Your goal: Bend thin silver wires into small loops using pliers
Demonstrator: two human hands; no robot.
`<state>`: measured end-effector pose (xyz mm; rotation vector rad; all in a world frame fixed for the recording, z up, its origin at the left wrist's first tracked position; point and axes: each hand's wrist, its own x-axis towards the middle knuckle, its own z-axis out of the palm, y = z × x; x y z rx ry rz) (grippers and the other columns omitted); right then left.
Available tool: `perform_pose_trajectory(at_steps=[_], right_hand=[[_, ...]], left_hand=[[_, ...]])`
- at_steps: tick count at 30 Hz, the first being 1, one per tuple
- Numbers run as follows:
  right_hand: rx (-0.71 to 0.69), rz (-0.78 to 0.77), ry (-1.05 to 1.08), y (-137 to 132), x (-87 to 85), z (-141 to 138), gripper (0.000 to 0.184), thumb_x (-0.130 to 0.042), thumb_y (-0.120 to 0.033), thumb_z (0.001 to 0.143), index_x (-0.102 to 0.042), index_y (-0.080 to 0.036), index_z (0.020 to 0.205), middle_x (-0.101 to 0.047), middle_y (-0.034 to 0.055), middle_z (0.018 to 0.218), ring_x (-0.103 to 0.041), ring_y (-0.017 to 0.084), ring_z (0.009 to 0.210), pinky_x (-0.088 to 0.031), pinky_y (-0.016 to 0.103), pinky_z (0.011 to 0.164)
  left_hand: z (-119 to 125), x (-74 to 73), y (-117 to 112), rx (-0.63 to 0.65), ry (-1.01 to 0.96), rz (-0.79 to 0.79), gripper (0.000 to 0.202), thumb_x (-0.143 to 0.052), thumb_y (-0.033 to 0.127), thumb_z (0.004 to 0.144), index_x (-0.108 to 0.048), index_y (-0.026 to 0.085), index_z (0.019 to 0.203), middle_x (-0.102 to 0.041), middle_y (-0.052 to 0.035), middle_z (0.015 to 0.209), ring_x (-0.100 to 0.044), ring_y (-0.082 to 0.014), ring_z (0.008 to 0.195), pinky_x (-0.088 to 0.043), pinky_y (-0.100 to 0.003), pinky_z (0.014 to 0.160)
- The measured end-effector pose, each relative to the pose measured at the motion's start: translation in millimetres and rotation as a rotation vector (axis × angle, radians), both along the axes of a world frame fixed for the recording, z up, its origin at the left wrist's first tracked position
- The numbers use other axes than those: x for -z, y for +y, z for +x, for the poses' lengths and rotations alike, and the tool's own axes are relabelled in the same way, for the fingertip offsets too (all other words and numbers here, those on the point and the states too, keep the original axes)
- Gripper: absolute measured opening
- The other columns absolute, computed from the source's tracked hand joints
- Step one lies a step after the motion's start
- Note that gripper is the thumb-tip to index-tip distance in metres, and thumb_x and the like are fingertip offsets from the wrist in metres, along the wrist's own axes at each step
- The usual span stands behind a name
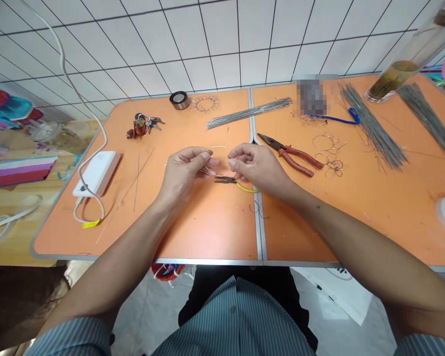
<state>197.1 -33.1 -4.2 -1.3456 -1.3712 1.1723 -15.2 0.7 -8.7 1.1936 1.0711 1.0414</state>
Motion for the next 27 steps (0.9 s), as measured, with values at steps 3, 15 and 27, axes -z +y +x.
perform_pose_trajectory(at_steps=[3,15,27], right_hand=[[-0.001,-0.037,0.059,-1,-3.5,-1,0.006,-0.081,-0.016,0.093,-0.077,-0.020,0.096,-0.077,0.0020,0.076,-0.073,0.015,0.064,-0.062,0.026,0.064],[0.070,-0.010,-0.098,24,3.6,3,0.009,-0.081,-0.014,0.089,-0.074,-0.020,0.092,-0.073,0.0017,0.072,-0.069,0.015,0.061,-0.059,0.028,0.062],[-0.091,0.236,-0.751,73,4.4,-31,0.021,-0.068,-0.021,0.096,-0.083,-0.020,0.111,-0.085,0.0081,0.107,-0.075,0.027,0.101,-0.052,0.036,0.083]], left_hand=[[0,-0.5,0,0.035,-0.014,-0.010,0.040,-0.091,0.050,0.082,-0.076,0.016,0.097,-0.086,-0.0103,0.092,-0.075,-0.0146,0.064,-0.057,-0.024,0.060],[-34,-5.8,26,-0.030,0.195,0.209,0.019,-0.077,0.028,0.090,-0.068,0.018,0.076,-0.072,-0.0025,0.069,-0.063,-0.0123,0.059,-0.054,-0.024,0.058],[-70,0.4,56,-0.212,0.590,0.360,0.010,-0.064,0.015,0.086,-0.071,0.020,0.091,-0.072,-0.0039,0.085,-0.064,-0.0181,0.076,-0.050,-0.032,0.070]])
